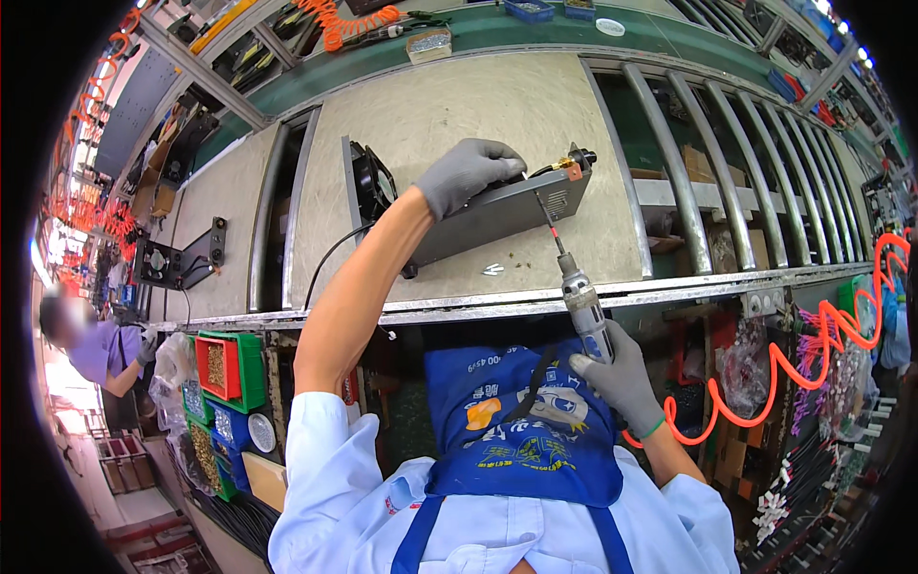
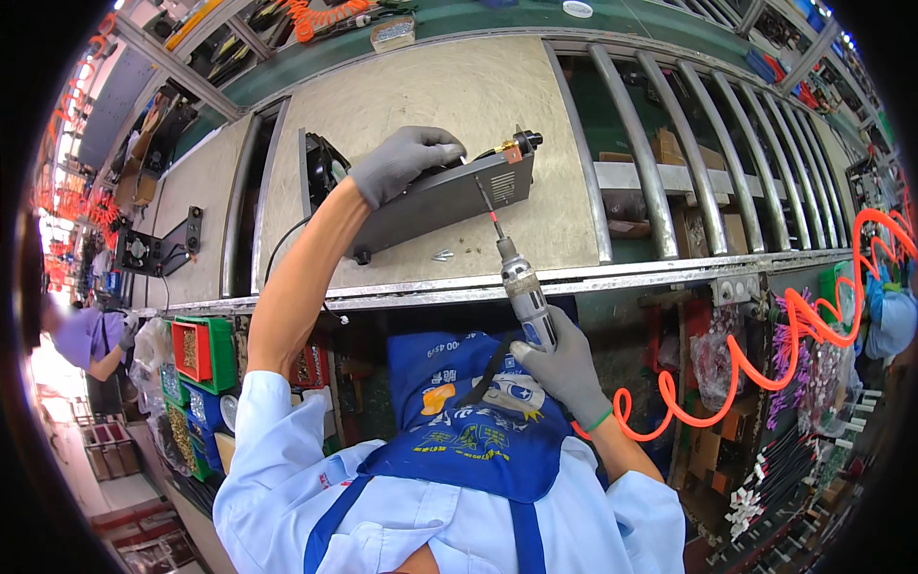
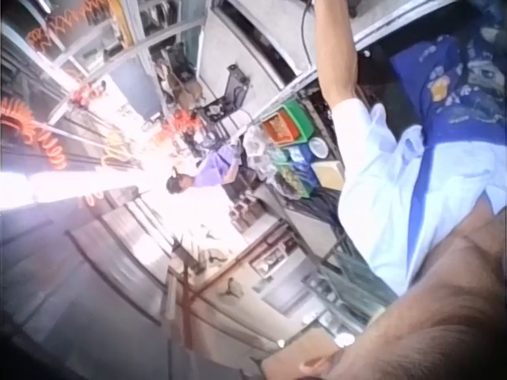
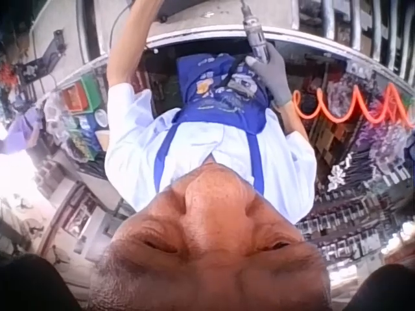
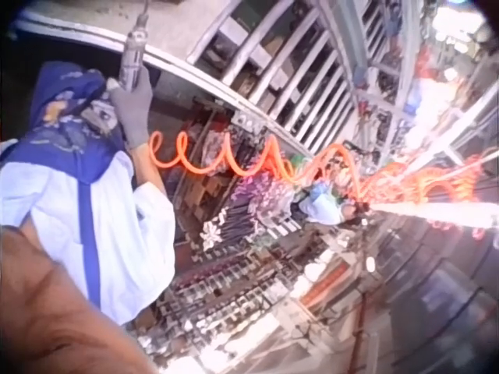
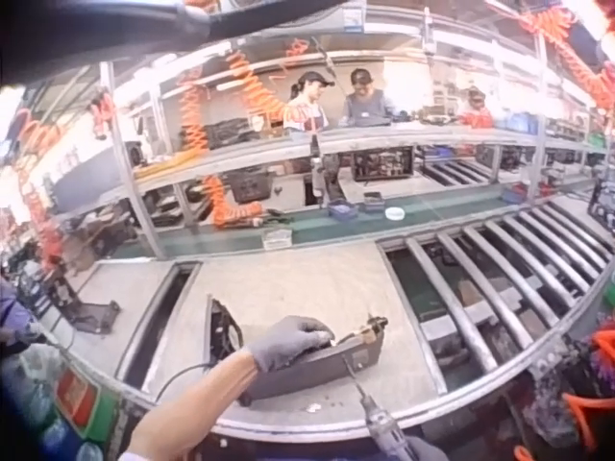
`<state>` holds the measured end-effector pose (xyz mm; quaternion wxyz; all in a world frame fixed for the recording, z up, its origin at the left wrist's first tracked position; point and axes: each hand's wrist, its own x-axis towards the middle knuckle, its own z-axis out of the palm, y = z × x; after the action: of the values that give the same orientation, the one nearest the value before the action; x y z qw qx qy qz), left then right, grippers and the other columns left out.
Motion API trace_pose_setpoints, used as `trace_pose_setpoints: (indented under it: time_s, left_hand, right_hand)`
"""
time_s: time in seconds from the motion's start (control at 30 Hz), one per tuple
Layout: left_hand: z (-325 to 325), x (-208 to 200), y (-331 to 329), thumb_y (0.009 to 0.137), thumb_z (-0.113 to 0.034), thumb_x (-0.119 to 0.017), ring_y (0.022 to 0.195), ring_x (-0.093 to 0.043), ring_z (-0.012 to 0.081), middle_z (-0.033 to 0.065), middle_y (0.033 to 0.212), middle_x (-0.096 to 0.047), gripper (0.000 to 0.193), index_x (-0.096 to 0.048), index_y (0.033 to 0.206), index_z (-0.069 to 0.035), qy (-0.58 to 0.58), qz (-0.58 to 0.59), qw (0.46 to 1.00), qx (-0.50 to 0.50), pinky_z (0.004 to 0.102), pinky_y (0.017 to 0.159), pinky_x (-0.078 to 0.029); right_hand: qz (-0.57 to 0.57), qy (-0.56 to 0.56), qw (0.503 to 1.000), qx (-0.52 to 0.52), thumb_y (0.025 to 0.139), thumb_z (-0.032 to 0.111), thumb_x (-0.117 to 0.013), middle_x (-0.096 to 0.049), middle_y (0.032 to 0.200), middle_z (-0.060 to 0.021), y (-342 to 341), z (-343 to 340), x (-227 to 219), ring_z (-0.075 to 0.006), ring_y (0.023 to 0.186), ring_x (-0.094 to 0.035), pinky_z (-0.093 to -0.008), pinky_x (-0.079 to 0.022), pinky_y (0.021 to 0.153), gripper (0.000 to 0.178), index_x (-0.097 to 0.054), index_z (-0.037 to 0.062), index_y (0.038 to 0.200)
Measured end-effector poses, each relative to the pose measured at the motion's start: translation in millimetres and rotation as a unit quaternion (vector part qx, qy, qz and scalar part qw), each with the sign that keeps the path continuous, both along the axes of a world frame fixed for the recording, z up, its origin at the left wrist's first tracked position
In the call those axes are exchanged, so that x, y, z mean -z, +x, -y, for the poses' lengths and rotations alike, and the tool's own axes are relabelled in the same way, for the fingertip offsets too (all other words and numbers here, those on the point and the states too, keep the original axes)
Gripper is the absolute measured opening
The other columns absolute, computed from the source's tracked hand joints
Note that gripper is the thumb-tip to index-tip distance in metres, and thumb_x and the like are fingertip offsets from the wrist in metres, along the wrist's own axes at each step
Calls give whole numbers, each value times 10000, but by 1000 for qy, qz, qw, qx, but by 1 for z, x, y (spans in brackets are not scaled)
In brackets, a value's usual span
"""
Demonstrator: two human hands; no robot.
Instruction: The person assembles an electronic unit by attaching a cooling fan to an electronic housing with screws, connecting a circuit board with wire connectors, and securing the components with a pneumatic screwdriver.
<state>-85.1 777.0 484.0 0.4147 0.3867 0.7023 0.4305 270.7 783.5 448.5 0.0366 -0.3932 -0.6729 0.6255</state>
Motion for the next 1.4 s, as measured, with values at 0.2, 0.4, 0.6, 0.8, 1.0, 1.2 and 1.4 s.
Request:
trace_pose_setpoints:
  time_s: [0.2,0.4,0.6,0.8,1.0,1.2,1.4]
  left_hand:
    - [-16,9,0,914,-183,-657,843,-628,122,80,962,-710,288,-721,1093,35,-62,27,996,56,267,772,-503]
    - [-18,16,-5,920,-193,-683,845,-634,122,87,994,-712,317,-706,1140,33,-52,109,991,51,265,765,-513]
    - [-21,14,0,917,-194,-698,851,-638,120,90,1006,-717,324,-704,1147,33,-66,74,994,52,266,760,-516]
    - [-22,15,-1,855,-261,-728,939,-654,194,137,1062,-728,389,-733,1136,7,-68,27,995,64,315,842,-499]
    - [-20,15,-1,876,-239,-739,856,-645,133,87,986,-726,373,-714,1139,24,-70,58,993,69,277,777,-510]
    - [-9,6,19,879,-234,-706,847,-676,188,150,992,-733,318,-717,1103,-9,51,-275,960,-9,304,772,-515]
    - [52,40,105,892,-207,-644,884,-664,317,139,900,-659,181,-713,986,-69,120,-414,902,6,435,785,-531]
  right_hand:
    - [12,-19,1000,6,786,142,-756,-613,851,-55,-4,3,-6,-93,707,-563,-273,-499,609,422,-582,5,1146]
    - [6,-54,998,14,822,159,-752,-585,798,-34,-6,3,-11,-70,620,-548,-239,-471,503,395,-569,11,1139]
    - [-19,-69,997,7,884,234,-691,-556,712,-10,-4,1,-11,-72,507,-536,-224,-424,425,325,-542,41,1099]
    - [-2,-110,994,2,926,276,-638,-549,699,-15,-5,1,-16,-81,491,-529,-236,-416,419,302,-538,41,1088]
    - [10,-87,996,-2,925,253,-643,-537,687,-15,-7,5,-21,-77,494,-526,-234,-417,427,284,-533,40,1077]
    - [13,-55,998,13,860,190,-718,-563,716,-20,0,6,-13,-68,541,-529,-242,-436,484,322,-563,25,1089]
    - [24,-34,996,77,851,177,-709,-581,732,-27,34,17,8,-77,539,-531,-237,-430,460,332,-583,20,1115]
